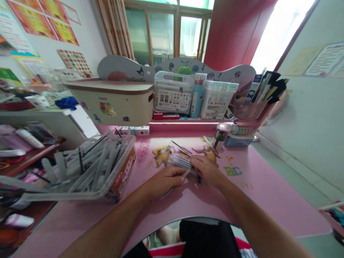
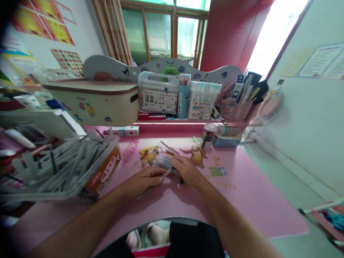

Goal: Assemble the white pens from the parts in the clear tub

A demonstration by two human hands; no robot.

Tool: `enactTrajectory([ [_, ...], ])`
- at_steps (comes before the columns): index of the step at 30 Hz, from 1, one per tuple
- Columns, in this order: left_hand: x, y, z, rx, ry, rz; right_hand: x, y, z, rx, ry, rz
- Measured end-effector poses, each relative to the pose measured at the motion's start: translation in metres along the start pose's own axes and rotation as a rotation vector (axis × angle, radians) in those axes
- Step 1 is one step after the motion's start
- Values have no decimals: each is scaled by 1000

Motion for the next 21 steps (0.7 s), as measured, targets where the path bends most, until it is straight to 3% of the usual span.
enactTrajectory([
  [4,-3,1,9,-74,33,-34,2,1,9,-20,138,17],
  [10,-11,2,19,-102,179,-97,3,4,9,-12,-122,8],
  [15,-12,2,18,-106,187,-102,6,1,-2,3,-54,40],
  [21,-7,2,14,-101,168,-59,4,-1,-10,69,-249,2],
])
Point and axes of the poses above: each hand's wrist, its own y-axis away from the middle knuckle, its own x-axis out of the palm, z = x × y, the point moved 9 cm from there along -y, towards the middle knuckle, and after that the axes turned 6 degrees about z, right-handed, at the moved point
